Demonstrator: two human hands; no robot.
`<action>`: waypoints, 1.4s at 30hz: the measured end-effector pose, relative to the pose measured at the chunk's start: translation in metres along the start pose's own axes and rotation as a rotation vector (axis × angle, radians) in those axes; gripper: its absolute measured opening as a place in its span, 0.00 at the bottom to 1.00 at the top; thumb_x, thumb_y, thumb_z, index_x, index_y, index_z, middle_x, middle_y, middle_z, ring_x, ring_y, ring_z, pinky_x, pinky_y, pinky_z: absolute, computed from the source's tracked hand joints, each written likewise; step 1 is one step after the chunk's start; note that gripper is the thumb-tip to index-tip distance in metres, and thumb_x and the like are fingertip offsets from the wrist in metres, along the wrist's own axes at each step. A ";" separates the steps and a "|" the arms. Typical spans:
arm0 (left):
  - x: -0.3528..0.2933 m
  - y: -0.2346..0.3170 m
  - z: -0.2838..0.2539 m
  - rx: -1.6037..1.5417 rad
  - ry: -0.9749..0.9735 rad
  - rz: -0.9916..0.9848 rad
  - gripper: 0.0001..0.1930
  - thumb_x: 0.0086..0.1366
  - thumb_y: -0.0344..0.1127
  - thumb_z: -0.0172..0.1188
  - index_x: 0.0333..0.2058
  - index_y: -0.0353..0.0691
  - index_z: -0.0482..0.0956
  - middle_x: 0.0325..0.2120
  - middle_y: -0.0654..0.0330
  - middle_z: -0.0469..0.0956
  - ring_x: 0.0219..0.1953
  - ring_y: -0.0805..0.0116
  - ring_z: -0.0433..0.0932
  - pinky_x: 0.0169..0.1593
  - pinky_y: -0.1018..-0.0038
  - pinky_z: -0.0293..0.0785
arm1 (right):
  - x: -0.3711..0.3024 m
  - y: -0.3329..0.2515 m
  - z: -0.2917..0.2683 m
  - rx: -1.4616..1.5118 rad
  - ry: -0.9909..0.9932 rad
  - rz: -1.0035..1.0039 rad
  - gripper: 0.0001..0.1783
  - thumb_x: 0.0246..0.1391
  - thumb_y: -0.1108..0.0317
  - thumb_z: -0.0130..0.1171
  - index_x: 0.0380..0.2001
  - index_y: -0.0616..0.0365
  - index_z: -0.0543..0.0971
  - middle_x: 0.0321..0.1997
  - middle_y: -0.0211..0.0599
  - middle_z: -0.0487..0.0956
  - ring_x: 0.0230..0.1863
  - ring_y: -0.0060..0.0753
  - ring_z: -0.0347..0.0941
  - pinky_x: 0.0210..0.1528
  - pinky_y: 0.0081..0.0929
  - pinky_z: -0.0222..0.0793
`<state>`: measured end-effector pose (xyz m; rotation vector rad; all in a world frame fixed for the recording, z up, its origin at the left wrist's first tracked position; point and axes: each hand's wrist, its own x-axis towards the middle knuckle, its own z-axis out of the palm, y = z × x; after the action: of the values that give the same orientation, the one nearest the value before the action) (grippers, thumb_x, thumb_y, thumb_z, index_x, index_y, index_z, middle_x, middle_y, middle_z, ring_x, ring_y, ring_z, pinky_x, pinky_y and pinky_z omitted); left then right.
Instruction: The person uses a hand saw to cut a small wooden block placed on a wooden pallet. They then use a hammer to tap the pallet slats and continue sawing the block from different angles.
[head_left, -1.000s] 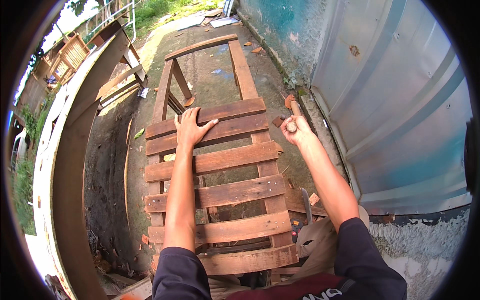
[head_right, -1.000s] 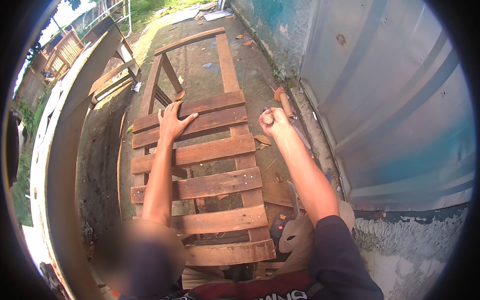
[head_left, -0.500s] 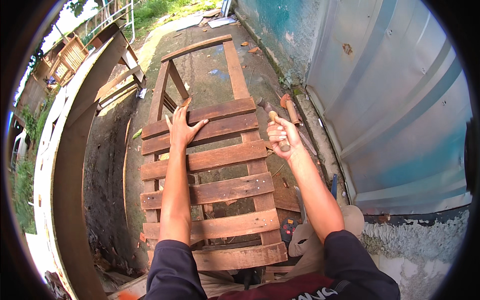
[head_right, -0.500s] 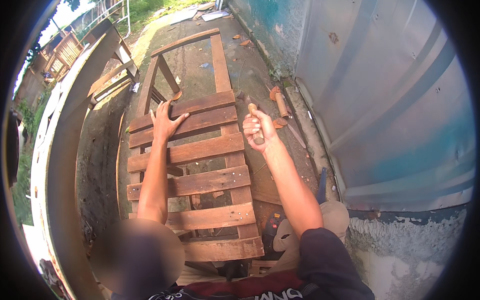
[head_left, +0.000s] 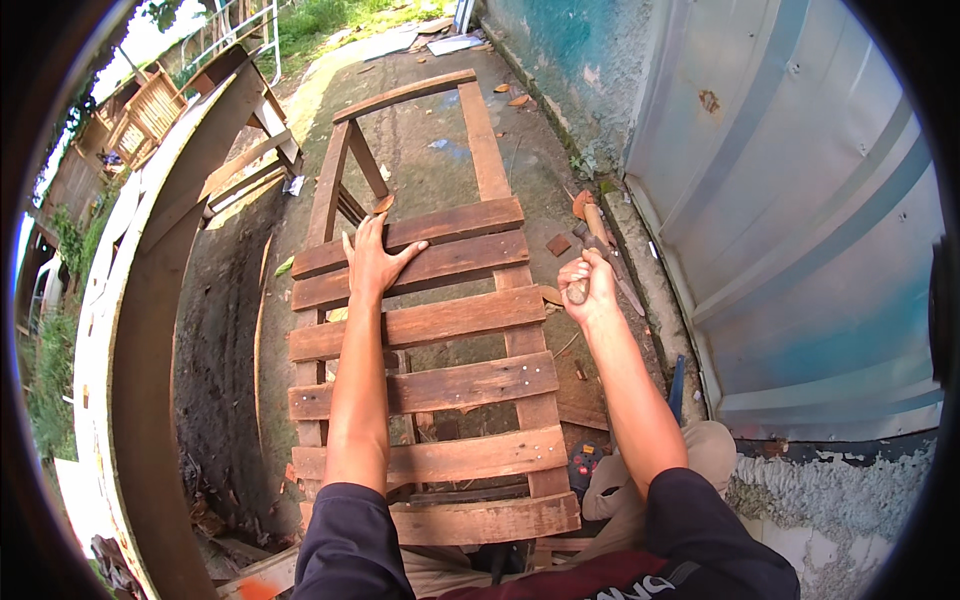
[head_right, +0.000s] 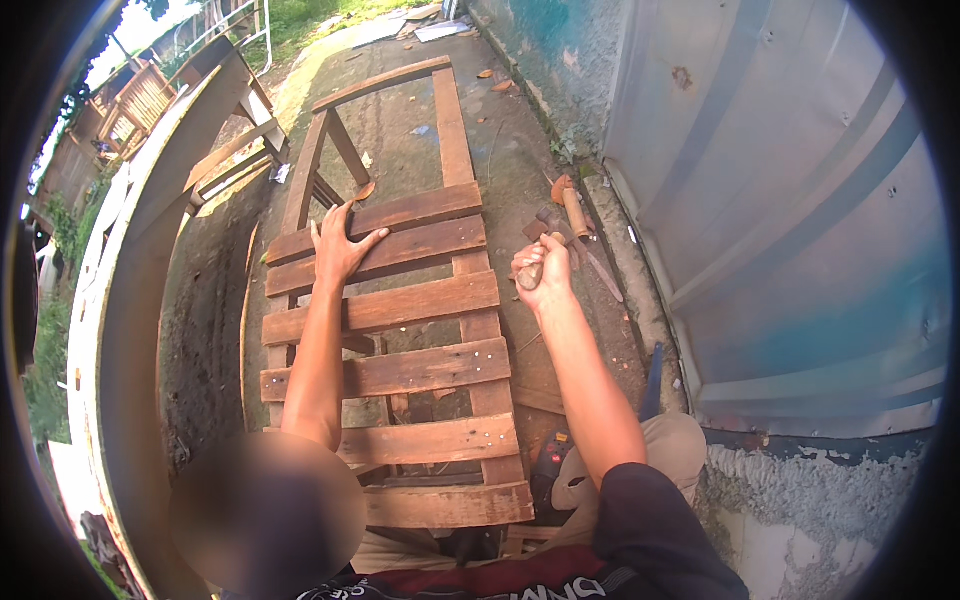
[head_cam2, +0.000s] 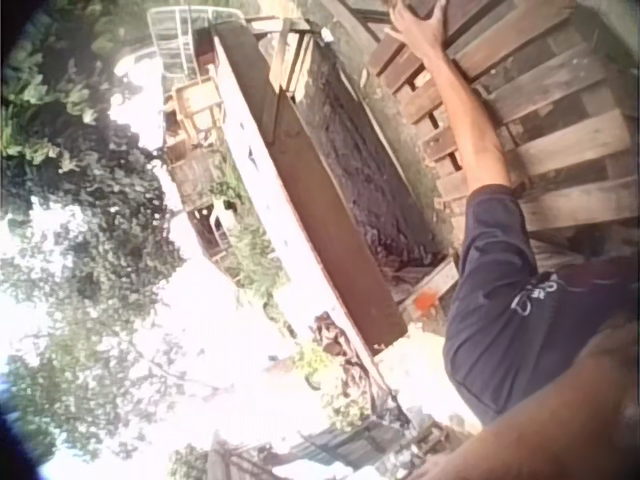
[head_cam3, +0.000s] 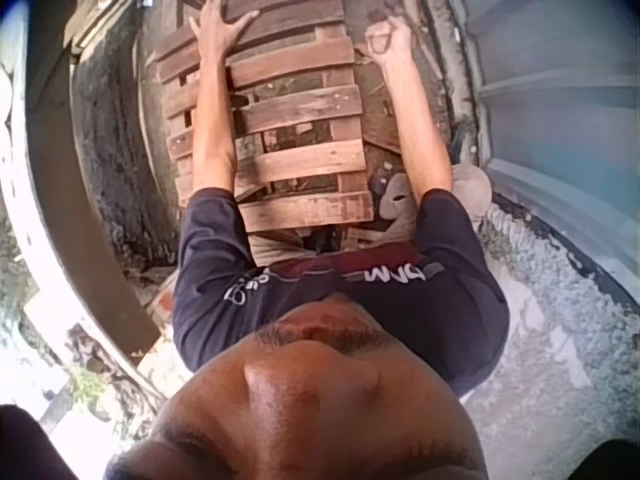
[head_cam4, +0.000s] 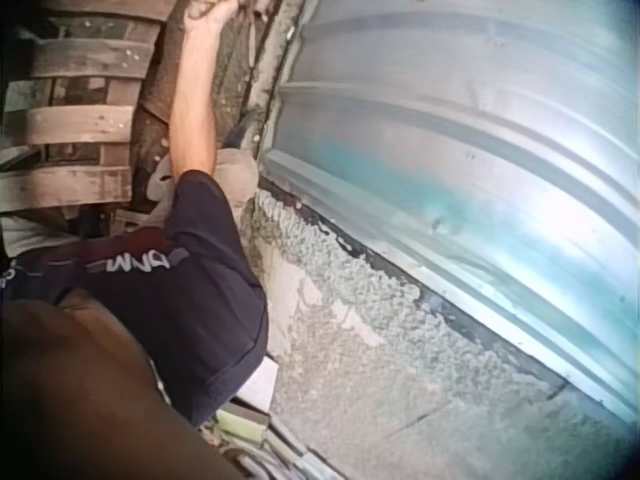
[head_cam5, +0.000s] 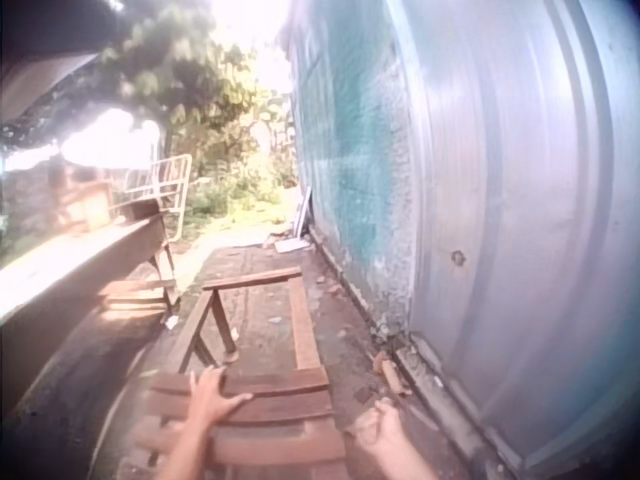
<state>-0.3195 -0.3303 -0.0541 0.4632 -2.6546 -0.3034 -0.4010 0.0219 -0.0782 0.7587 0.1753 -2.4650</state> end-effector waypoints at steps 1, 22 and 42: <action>0.001 0.001 -0.001 0.002 -0.008 -0.005 0.51 0.52 0.71 0.70 0.66 0.41 0.70 0.65 0.48 0.71 0.72 0.51 0.62 0.76 0.43 0.41 | 0.004 0.007 0.005 -0.011 0.040 -0.002 0.15 0.69 0.62 0.54 0.26 0.50 0.68 0.18 0.19 0.64 0.14 0.13 0.60 0.16 0.17 0.60; 0.004 0.006 -0.003 0.072 -0.048 0.000 0.45 0.55 0.72 0.66 0.61 0.41 0.77 0.61 0.51 0.76 0.67 0.54 0.69 0.72 0.49 0.51 | -0.018 0.020 0.028 -0.096 -0.056 0.103 0.13 0.69 0.67 0.51 0.27 0.53 0.68 0.17 0.20 0.64 0.14 0.13 0.59 0.14 0.15 0.59; 0.061 0.024 -0.134 -0.447 0.223 0.025 0.27 0.54 0.53 0.76 0.39 0.33 0.84 0.29 0.52 0.84 0.33 0.63 0.84 0.38 0.67 0.78 | -0.158 0.000 -0.041 -0.655 -0.070 -0.107 0.13 0.70 0.56 0.55 0.36 0.50 0.68 0.19 0.23 0.63 0.13 0.17 0.58 0.14 0.21 0.55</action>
<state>-0.3188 -0.3494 0.0935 0.2967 -2.2818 -0.7672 -0.2719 0.1070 -0.0252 0.3794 0.9584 -2.3026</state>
